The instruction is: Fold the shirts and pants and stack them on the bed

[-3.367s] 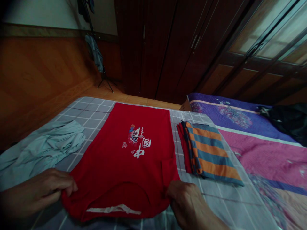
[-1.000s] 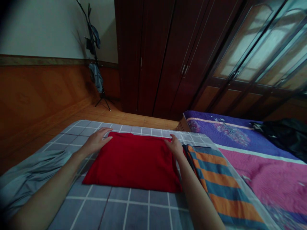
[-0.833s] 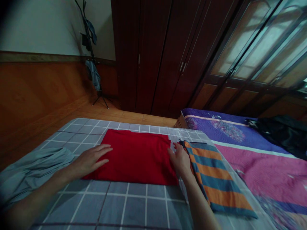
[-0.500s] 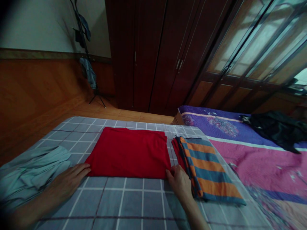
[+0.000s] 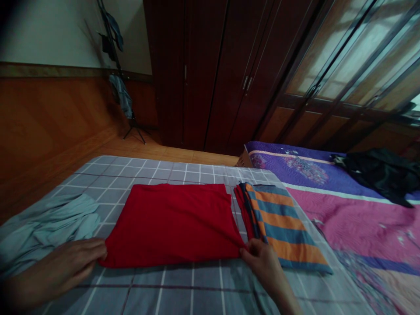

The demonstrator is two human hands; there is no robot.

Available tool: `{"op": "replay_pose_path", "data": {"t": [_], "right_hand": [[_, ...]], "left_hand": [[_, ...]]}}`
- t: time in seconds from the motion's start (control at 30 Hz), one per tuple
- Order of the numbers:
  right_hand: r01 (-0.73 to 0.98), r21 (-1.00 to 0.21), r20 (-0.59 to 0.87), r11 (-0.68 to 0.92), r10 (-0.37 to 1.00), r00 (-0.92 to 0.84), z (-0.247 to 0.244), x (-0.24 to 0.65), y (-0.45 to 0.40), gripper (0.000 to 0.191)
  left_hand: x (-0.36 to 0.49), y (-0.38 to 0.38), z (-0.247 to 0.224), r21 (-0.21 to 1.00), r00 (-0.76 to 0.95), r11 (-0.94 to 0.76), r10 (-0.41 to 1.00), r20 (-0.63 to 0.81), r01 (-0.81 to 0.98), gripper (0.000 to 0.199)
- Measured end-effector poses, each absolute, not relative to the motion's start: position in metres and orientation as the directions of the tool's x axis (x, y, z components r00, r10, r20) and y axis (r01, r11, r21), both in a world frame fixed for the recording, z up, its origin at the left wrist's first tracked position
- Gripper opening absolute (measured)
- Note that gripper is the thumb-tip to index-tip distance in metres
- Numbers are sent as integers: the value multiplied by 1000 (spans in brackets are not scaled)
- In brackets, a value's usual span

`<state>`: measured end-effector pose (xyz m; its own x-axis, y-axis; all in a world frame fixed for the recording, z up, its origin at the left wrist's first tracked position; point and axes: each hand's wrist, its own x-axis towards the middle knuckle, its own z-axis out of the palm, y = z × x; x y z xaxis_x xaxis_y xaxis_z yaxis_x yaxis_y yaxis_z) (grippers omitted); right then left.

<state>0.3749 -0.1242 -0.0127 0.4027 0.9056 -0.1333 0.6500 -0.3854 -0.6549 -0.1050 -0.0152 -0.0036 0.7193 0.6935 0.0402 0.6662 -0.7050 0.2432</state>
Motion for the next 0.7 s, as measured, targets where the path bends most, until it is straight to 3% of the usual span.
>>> {"op": "replay_pose_path", "data": {"t": [0.07,0.17,0.23,0.37,0.5,0.6,0.7], "right_hand": [[809,-505,54,-302,924,378,-9,368,-132,32],[942,-319,314,-107,925,212,-8,335,-126,45],[963,-261,349,66,937,30,-12,303,-112,47],[932,-197,223,304,940,-259,-26,262,-78,48],[961,-125,79,245,968,-237,-34,288,-42,55],[997,-54,102,62,993,-56,-34,317,-18,58],[999,-38,142,1,990,5,-34,329,1,52]], "left_hand": [[-98,-25,5,289,764,-732,645,3,617,29],[-64,-28,16,334,778,-750,624,71,571,29],[-30,-25,17,345,798,-783,588,136,518,31],[37,-16,-8,306,848,-850,496,188,429,32],[65,-11,-43,309,885,-856,458,83,414,58],[63,-9,-55,320,889,-845,457,18,428,63],[60,-8,-56,330,891,-844,454,18,424,65]]}}
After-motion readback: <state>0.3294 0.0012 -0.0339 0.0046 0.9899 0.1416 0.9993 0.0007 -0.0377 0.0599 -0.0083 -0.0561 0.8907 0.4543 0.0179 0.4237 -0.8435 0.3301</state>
